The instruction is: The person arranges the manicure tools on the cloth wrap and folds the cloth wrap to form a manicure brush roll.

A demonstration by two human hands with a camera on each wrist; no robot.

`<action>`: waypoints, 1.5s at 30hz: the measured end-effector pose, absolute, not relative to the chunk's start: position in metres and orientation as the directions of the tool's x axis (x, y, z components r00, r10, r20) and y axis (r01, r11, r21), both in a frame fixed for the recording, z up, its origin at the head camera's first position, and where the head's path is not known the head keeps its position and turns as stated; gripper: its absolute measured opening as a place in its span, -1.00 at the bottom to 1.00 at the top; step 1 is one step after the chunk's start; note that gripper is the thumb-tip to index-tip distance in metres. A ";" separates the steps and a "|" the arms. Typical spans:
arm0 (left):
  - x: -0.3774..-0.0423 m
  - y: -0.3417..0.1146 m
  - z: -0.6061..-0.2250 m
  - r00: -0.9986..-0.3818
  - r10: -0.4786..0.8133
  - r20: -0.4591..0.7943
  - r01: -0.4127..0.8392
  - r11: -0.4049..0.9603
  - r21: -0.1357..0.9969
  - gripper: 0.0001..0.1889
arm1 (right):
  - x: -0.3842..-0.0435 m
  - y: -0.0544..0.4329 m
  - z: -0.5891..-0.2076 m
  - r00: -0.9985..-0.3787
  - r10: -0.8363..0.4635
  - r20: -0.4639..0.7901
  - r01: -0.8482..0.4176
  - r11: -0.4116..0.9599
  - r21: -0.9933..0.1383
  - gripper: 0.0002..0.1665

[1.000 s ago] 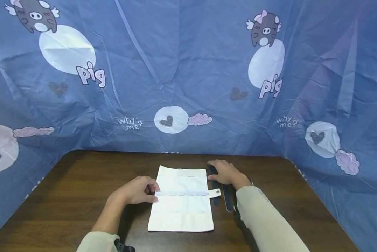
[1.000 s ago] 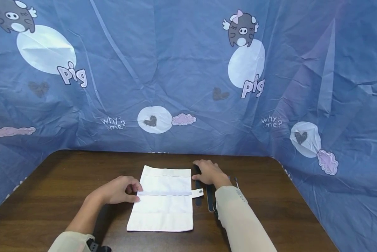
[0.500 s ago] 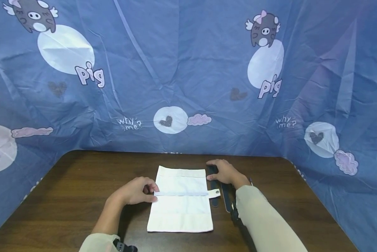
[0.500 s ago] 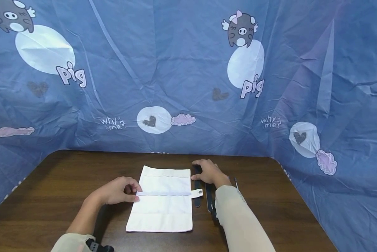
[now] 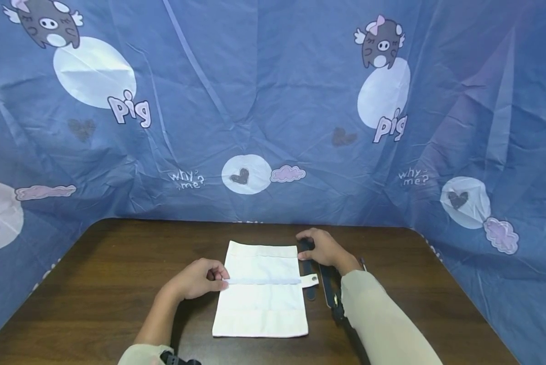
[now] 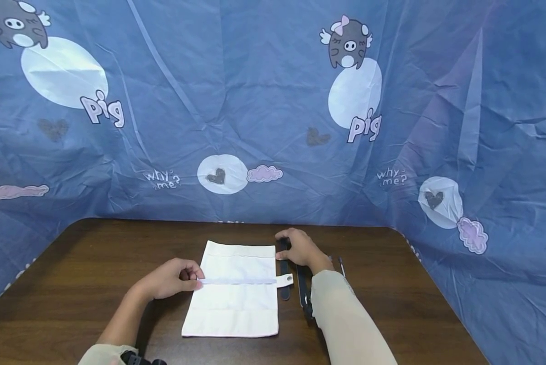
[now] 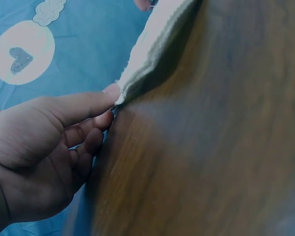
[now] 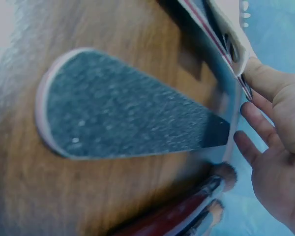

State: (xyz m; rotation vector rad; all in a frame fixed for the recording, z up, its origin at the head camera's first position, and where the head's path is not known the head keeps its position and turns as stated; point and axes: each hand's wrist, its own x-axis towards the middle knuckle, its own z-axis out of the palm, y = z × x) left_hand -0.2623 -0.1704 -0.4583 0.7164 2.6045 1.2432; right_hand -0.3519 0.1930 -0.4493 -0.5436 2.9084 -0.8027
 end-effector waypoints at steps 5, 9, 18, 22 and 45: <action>-0.261 -0.171 -0.463 -0.878 0.474 0.065 0.346 0.535 0.771 -0.92 | -0.349 0.189 -0.442 -0.927 -0.369 0.071 -0.345 0.761 -0.549 -0.31; -0.260 -0.172 -0.464 -0.886 0.461 0.054 0.324 0.532 0.783 -0.94 | -0.349 0.187 -0.437 -0.921 -0.373 0.114 -0.364 0.714 -0.598 -0.31; -0.258 -0.174 -0.466 -0.893 0.448 0.050 0.302 0.512 0.804 -0.96 | -0.350 0.187 -0.425 -0.937 -0.291 0.190 -0.340 0.651 -0.679 -0.51; -0.259 -0.175 -0.466 -0.891 0.449 0.063 0.312 0.506 0.804 -0.95 | -0.350 0.187 -0.413 -0.940 -0.254 0.229 -0.340 0.629 -0.699 -0.48; -0.263 -0.172 -0.466 -0.895 0.444 0.052 0.304 0.520 0.798 -0.95 | -0.350 0.120 -0.365 -0.867 -0.207 0.453 -0.497 0.435 -0.751 -0.56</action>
